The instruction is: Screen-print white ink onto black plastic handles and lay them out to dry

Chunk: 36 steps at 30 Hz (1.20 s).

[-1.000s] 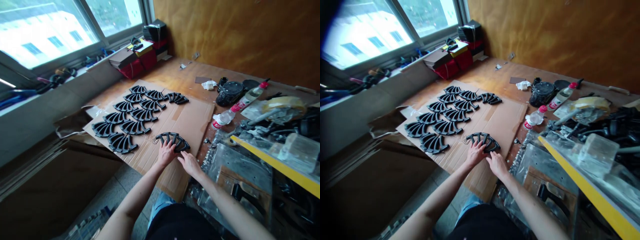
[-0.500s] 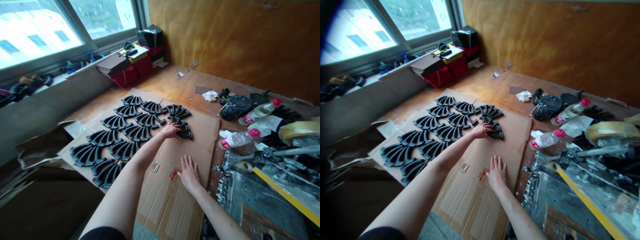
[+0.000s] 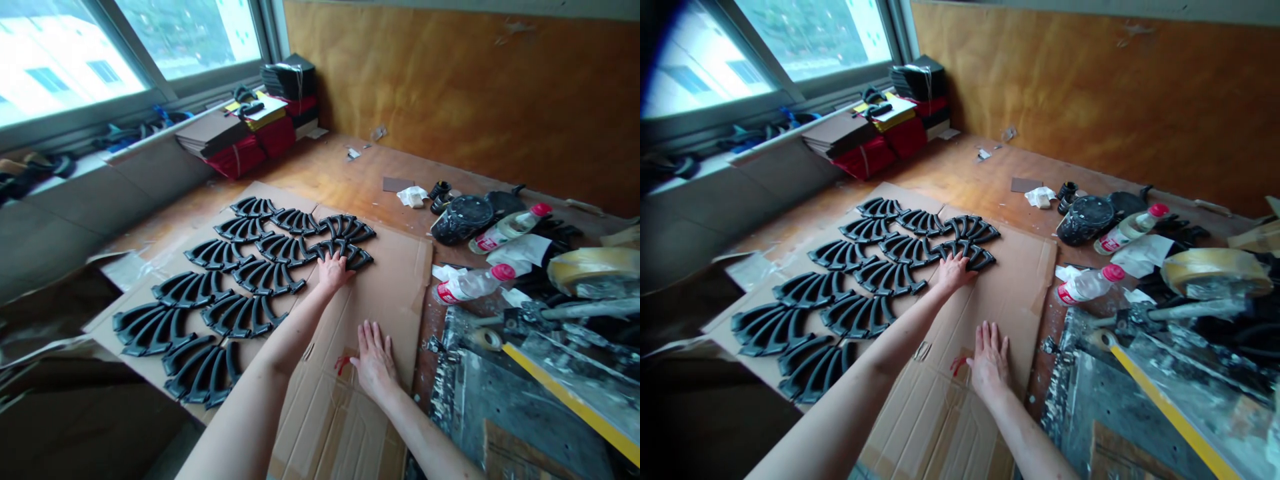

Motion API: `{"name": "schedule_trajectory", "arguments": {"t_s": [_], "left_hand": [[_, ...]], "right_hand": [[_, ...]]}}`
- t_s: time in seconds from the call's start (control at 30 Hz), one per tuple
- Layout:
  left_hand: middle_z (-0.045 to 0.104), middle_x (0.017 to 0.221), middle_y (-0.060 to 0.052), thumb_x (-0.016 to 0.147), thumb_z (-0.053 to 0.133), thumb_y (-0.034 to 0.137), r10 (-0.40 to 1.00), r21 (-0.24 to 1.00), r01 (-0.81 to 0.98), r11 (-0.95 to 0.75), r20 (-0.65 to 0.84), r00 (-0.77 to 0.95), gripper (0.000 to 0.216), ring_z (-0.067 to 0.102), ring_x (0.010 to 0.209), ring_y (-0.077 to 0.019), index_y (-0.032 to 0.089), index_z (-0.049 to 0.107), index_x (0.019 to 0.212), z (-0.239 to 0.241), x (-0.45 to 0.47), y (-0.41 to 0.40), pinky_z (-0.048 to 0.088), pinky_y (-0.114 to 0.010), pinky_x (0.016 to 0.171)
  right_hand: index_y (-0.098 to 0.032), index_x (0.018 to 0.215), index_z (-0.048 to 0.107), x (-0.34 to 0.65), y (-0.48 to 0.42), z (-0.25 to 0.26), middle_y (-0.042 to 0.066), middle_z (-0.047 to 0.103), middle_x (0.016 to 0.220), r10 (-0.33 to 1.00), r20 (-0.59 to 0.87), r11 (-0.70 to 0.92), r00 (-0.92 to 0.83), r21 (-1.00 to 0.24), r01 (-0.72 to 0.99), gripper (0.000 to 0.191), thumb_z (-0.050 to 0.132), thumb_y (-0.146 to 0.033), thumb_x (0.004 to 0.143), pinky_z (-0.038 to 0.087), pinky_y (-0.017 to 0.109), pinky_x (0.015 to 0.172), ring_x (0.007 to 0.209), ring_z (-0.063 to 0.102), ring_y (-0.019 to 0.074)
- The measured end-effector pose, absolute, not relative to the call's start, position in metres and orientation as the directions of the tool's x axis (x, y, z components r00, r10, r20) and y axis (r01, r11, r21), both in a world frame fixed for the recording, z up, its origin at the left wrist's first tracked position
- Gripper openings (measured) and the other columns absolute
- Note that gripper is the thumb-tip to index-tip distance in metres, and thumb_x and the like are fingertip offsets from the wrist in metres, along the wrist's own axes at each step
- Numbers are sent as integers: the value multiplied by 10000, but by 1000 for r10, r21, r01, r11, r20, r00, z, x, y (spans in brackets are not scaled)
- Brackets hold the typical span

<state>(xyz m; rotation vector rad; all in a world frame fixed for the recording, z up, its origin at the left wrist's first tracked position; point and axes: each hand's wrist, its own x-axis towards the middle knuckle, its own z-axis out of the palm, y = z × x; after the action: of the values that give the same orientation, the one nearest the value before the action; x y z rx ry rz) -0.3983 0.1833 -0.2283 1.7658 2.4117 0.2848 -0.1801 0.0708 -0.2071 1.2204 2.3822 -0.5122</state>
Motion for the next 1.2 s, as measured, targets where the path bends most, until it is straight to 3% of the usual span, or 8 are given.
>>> {"name": "schedule_trajectory", "arguments": {"t_s": [0.27, 0.43, 0.6, 0.67, 0.8, 0.97, 1.07, 1.2], "left_hand": [[233, 1618, -83, 952, 409, 443, 936, 253, 937, 242, 194, -294, 564, 148, 1490, -346, 277, 386, 1490, -258, -383, 149, 202, -643, 1129], [277, 1593, -149, 953, 408, 414, 901, 360, 905, 227, 276, -336, 560, 183, 1488, -330, 173, 422, 1459, -276, -353, 102, 226, -568, 1160], [363, 1535, -218, 934, 423, 412, 872, 524, 818, 239, 254, -418, 531, 265, 1464, -319, 96, 507, 1352, -283, -312, 45, 225, -543, 1170], [360, 1544, -191, 908, 466, 418, 860, 622, 731, 282, 174, -480, 502, 253, 1469, -316, 127, 539, 1310, -275, -293, 22, 203, -539, 1181], [448, 1485, -191, 886, 502, 441, 791, 805, 437, 401, -63, -609, 496, 335, 1431, -323, 138, 555, 1275, -244, -244, -11, 249, -511, 1169], [646, 1268, -125, 931, 419, 536, 841, 910, 328, 253, -40, -539, 503, 595, 1199, -214, 191, 559, 1268, -173, -149, -9, 477, -358, 995], [712, 1006, -96, 911, 443, 594, 901, 999, 43, -15, 32, -433, 574, 682, 916, -168, 180, 530, 1300, -102, -84, 5, 541, -315, 829], [608, 657, 9, 902, 429, 630, 912, 963, -182, -201, 116, -394, 546, 602, 585, -110, 193, 576, 1196, -20, -22, 18, 520, -240, 612]], "right_hand": [[-105, 1535, 253, -174, 71, -210, 150, 110, 1610, 681, -461, 524, -569, -236, 819, 718, 536, -262, 894, 121, 621, 1161, 1495, 61, 339], [-98, 1508, 318, -162, 75, -206, 171, 206, 1596, 658, -375, 532, -653, -382, 755, 773, 650, -310, 844, 147, 595, 1172, 1486, 130, 337], [-133, 1304, 603, -105, 65, -170, 154, 560, 1390, 510, -388, 535, -768, -556, 637, 452, 627, -284, 879, 374, 391, 1113, 1342, 468, 251], [-164, 1290, 621, -59, 51, -149, 111, 609, 1343, 492, -284, 546, -823, -635, 546, 402, 581, -309, 917, 388, 340, 1104, 1301, 517, 209], [-177, 1439, 465, 61, 20, -123, 100, 456, 1490, 648, -18, 609, -761, -589, 532, 532, 540, -351, 942, 279, 403, 1185, 1422, 351, 199], [-103, 1519, 279, 171, -8, -136, 161, 208, 1588, 709, -77, 629, -701, -379, 679, 808, 637, -429, 872, 125, 503, 1217, 1493, 119, 271], [-77, 1473, 379, 196, -25, -141, 180, 243, 1570, 640, -143, 664, -755, -391, 637, 793, 638, -503, 857, 153, 480, 1213, 1482, 166, 285], [-163, 1245, 654, 216, -37, -127, 115, 542, 1412, 509, -31, 726, -860, -521, 449, 408, 553, -412, 938, 213, 467, 1198, 1398, 393, 238]]}}
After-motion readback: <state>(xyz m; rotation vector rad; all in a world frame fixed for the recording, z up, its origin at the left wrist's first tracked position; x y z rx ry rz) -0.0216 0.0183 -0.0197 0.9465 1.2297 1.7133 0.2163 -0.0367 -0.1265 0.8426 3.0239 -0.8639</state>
